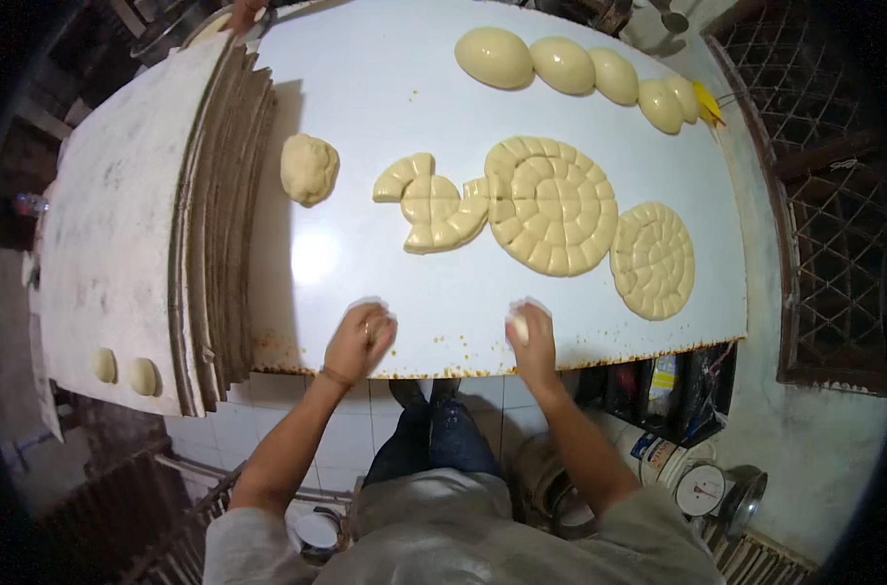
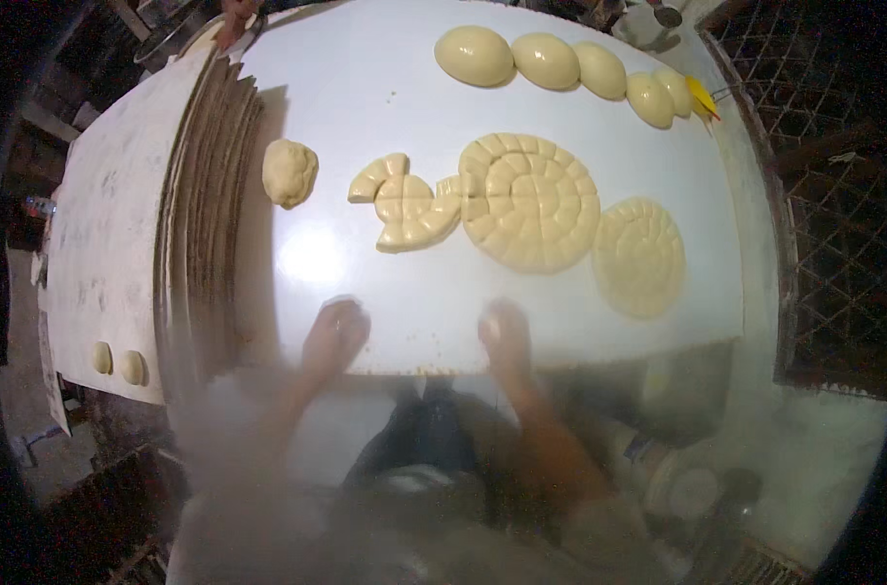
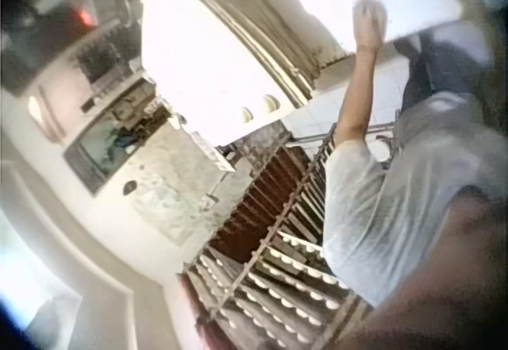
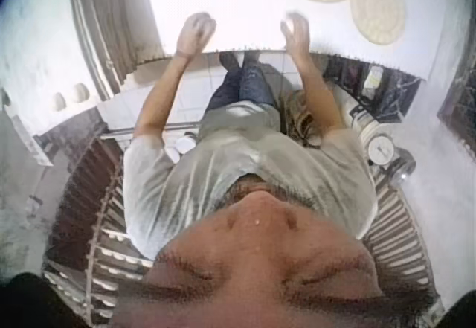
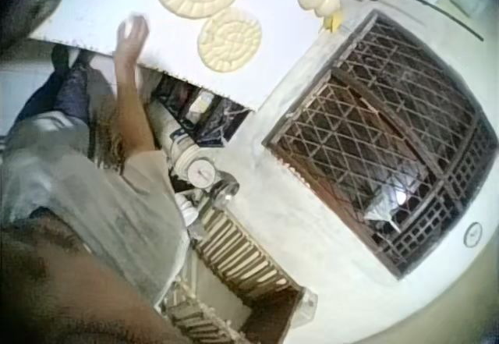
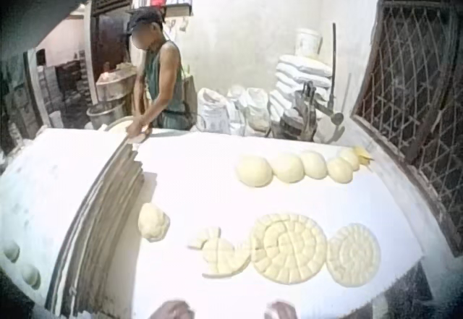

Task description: The person picks up small pieces of dough, rolls them into balls by hand, places them on a wooden board, and then slides the board onto a rack.

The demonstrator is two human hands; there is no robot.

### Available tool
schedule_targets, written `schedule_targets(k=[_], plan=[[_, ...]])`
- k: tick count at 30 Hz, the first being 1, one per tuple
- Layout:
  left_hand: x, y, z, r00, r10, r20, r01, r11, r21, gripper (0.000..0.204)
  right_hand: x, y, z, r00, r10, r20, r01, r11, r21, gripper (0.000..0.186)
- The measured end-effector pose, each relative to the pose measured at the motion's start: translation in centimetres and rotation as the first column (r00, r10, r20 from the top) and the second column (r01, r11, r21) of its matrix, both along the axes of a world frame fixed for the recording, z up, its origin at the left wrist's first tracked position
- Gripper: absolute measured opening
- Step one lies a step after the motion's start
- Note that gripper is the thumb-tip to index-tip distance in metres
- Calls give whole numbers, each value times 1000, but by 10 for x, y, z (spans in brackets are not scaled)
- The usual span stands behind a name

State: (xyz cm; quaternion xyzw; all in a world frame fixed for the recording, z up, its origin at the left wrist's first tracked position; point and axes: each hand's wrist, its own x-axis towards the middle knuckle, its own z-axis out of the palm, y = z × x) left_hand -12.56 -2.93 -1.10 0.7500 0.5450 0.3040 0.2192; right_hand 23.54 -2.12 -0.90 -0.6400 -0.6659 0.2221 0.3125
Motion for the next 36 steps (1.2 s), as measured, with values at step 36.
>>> schedule_targets(k=[36], plan=[[44,-14,-29,969,31,244,-36,999,14,25,-28,-13,-17,976,206,76,-212,973,93,24]])
